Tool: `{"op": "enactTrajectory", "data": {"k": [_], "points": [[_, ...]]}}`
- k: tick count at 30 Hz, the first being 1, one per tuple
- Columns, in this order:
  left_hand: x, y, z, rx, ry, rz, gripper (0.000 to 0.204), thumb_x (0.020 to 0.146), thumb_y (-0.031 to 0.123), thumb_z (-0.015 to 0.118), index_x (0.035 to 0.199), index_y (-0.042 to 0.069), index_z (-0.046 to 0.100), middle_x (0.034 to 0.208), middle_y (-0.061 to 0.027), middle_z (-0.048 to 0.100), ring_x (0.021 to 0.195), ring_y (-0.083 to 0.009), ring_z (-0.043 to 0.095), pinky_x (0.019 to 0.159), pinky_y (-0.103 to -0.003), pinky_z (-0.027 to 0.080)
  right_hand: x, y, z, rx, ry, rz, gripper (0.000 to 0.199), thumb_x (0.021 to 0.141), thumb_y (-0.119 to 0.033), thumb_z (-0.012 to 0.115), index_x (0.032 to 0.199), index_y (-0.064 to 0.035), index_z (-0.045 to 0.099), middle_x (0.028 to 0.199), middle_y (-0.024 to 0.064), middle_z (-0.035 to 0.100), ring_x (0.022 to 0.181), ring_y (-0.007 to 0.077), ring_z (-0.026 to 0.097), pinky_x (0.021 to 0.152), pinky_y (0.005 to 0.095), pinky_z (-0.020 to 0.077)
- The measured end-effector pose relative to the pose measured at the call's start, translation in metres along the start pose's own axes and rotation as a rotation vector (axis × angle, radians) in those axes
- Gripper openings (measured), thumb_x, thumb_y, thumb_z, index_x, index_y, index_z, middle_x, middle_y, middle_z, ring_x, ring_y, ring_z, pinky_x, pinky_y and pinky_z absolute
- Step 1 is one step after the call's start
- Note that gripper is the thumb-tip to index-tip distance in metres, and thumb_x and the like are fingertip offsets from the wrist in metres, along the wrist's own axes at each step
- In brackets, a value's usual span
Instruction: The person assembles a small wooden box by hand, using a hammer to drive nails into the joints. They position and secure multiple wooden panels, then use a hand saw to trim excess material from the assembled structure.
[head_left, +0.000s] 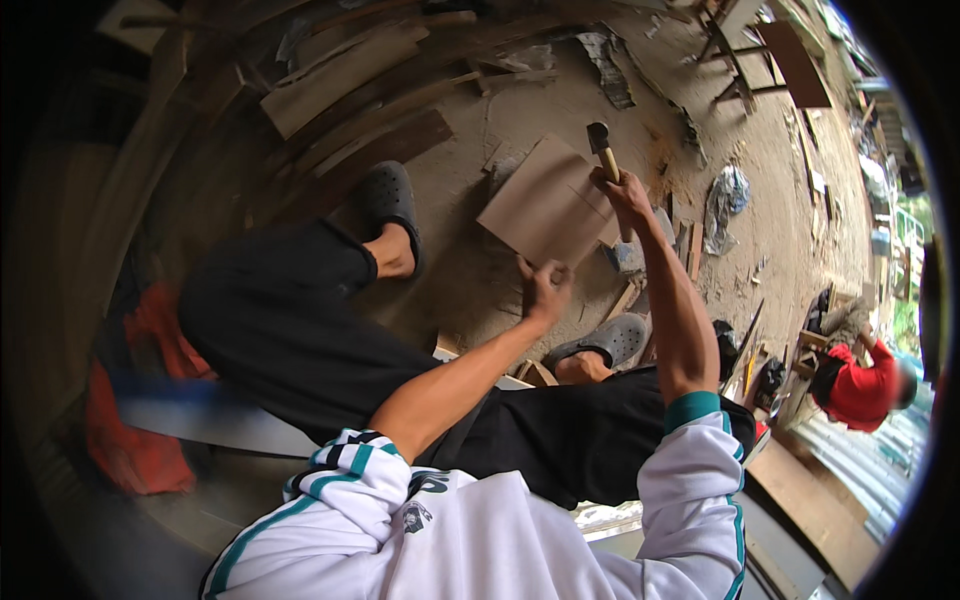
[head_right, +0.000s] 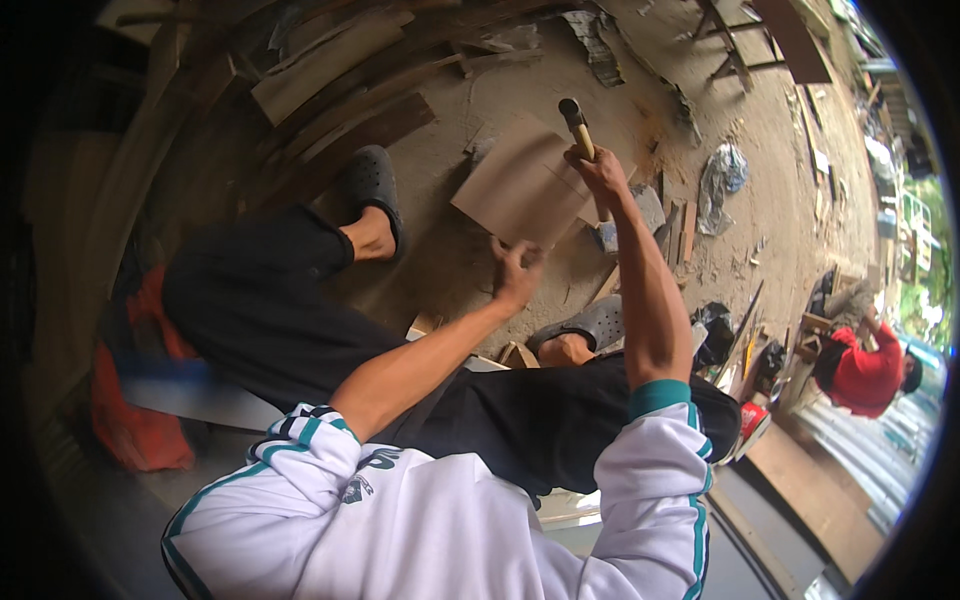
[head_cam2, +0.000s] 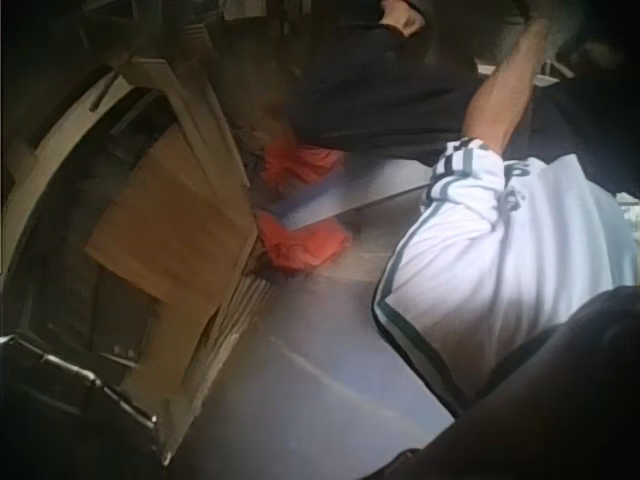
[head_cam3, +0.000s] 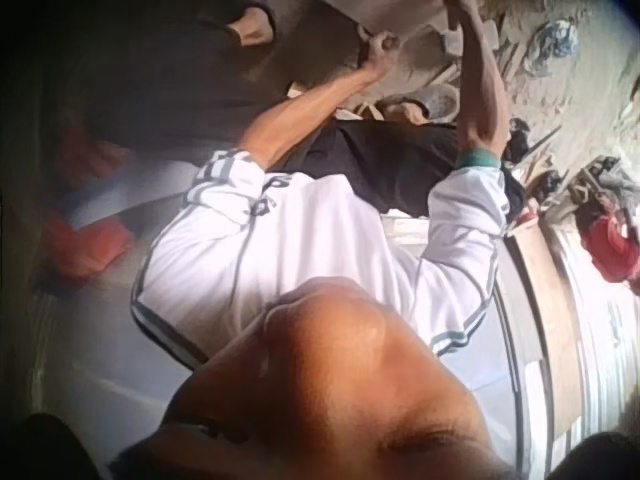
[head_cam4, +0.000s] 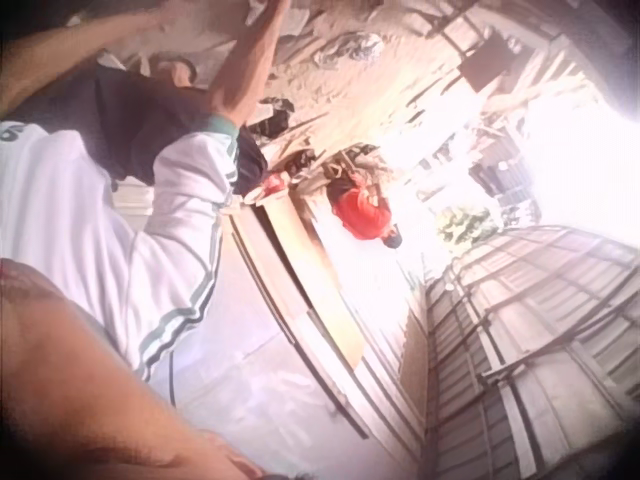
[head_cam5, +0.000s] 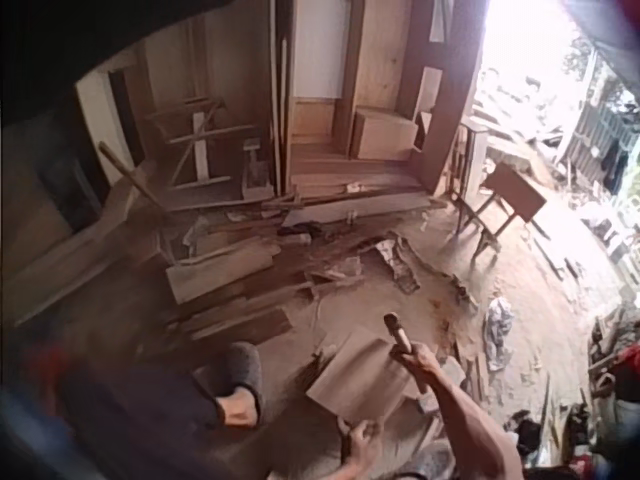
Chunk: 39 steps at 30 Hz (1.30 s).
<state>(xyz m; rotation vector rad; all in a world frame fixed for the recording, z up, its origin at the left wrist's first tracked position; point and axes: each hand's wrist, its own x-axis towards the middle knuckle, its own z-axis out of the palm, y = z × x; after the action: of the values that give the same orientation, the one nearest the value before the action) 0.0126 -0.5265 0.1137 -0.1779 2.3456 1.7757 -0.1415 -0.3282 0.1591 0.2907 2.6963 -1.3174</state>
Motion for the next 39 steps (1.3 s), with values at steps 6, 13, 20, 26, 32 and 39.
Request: {"op": "enactTrajectory", "data": {"k": [6,13,20,26,32,39], "points": [[0.009,-0.045,-0.013,-0.254,0.076,0.016,0.019,0.091,0.022,0.063,0.097,0.004,0.061,0.119,-0.0156,0.057,0.119,-0.0297,0.050,0.094,-0.038,0.044,-0.018,0.009,0.016,-0.531,0.013,-0.044,0.037,0.085,-0.034,0.066,0.107,-0.0044,0.062,0.089,0.0236,0.066,0.084,0.0422,0.063,0.074,0.0464,0.0483],[0.123,-0.056,-0.102,-0.186,0.450,-0.086,0.024,0.092,0.023,0.058,0.088,-0.001,0.059,0.078,-0.0090,0.065,0.070,-0.0197,0.062,0.069,-0.033,0.049,-0.115,0.025,0.072,-0.046,0.446,0.427,0.040,0.087,-0.039,0.066,0.097,-0.0004,0.064,0.080,0.0177,0.065,0.071,0.0317,0.061,0.069,0.0411,0.0465],[0.163,-0.070,-0.107,-0.144,-0.018,-0.042,0.026,0.090,0.022,0.058,0.095,-0.004,0.060,0.086,-0.0114,0.073,0.080,-0.0185,0.069,0.073,-0.032,0.051,-0.161,0.012,0.115,0.313,0.493,0.564,0.035,0.090,-0.035,0.067,0.102,-0.0025,0.067,0.078,0.0038,0.062,0.069,0.0133,0.057,0.062,0.0301,0.0461],[0.145,-0.059,-0.110,-0.023,0.003,0.052,0.025,0.090,0.026,0.058,0.088,0.001,0.060,0.074,-0.0101,0.068,0.068,-0.0203,0.066,0.063,-0.035,0.050,-0.158,0.002,0.116,0.557,0.483,0.518,0.039,0.089,-0.036,0.069,0.106,-0.0019,0.065,0.087,0.0068,0.062,0.079,0.0148,0.058,0.069,0.0316,0.0498],[0.097,-0.045,-0.088,-0.073,-0.020,0.113,0.024,0.091,0.027,0.056,0.089,0.004,0.060,0.071,-0.0098,0.065,0.064,-0.0204,0.065,0.061,-0.035,0.050,-0.144,0.021,0.062,0.243,0.405,0.500,0.050,0.086,-0.051,0.066,0.101,-0.0024,0.066,0.086,0.0042,0.059,0.081,0.0138,0.050,0.074,0.0314,0.0407],[0.082,-0.050,-0.075,-0.231,-0.138,0.068,0.022,0.090,0.024,0.059,0.088,0.002,0.060,0.071,-0.0038,0.062,0.063,-0.0137,0.058,0.060,-0.031,0.048,-0.111,0.032,0.046,0.260,0.381,0.323,0.051,0.084,-0.057,0.067,0.087,-0.0069,0.062,0.076,-0.0023,0.050,0.072,0.0103,0.044,0.064,0.0290,0.0368]]}}
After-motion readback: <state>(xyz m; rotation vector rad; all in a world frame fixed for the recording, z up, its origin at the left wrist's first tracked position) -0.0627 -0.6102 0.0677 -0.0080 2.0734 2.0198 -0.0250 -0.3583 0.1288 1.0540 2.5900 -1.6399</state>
